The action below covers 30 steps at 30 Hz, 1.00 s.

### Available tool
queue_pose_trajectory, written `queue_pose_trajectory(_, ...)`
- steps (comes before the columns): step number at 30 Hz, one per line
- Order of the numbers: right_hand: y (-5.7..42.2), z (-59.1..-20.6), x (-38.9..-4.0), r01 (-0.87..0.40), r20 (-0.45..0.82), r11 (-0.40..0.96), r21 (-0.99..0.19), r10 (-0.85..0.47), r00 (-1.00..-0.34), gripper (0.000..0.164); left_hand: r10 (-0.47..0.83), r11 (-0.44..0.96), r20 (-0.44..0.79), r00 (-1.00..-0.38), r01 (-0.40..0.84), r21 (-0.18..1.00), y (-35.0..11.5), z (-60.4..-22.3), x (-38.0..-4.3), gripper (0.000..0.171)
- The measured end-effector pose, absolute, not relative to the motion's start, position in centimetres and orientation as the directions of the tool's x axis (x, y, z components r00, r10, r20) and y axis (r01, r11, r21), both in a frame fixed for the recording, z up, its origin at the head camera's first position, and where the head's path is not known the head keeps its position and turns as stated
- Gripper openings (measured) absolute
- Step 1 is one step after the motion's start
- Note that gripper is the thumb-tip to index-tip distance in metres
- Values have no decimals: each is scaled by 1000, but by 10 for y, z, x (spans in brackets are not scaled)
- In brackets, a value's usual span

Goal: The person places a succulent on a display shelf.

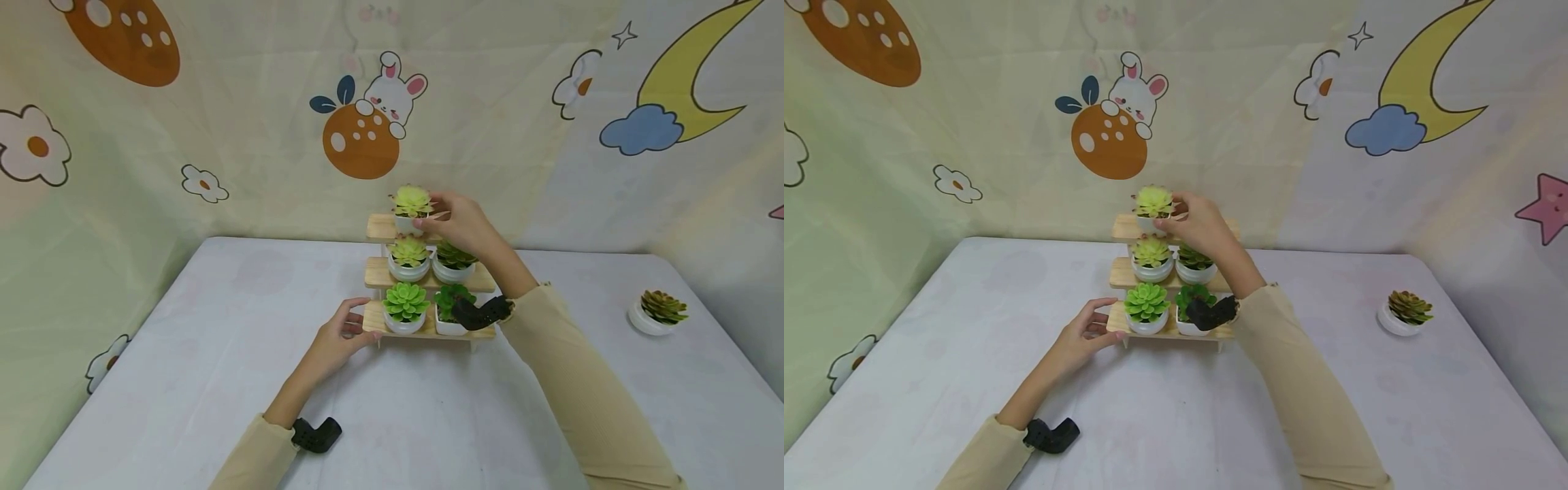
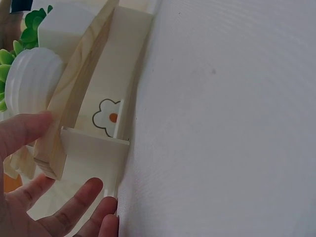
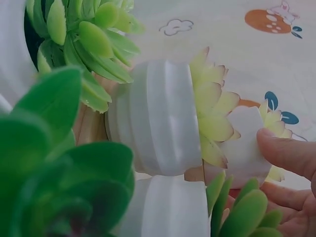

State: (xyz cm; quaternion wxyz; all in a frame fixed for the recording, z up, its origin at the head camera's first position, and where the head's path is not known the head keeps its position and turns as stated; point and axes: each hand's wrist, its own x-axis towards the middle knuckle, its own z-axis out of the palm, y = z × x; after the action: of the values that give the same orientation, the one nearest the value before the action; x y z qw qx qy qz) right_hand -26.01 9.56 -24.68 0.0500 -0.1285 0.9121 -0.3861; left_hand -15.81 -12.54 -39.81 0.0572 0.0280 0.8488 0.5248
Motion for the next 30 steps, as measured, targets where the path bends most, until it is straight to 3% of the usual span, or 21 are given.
queue_pose_trajectory(8,103,-249,-260,-211,19,643,-736,-293,-956,66,104,449,-69,-992,-15,894,-125,-398,-158,61)
queue_pose_trajectory(16,127,-251,-246,-270,117,553,-788,-296,-948,57,105,451,-60,-993,-6,893,-124,-398,-157,61)
queue_pose_trajectory(22,151,-255,-227,-312,225,525,-792,-225,-948,54,106,455,-65,-992,-10,891,-125,-398,-157,61)
queue_pose_trajectory(30,194,-276,-202,-307,314,610,-731,-99,-944,52,103,444,-67,-992,-15,896,-125,-397,-156,61)
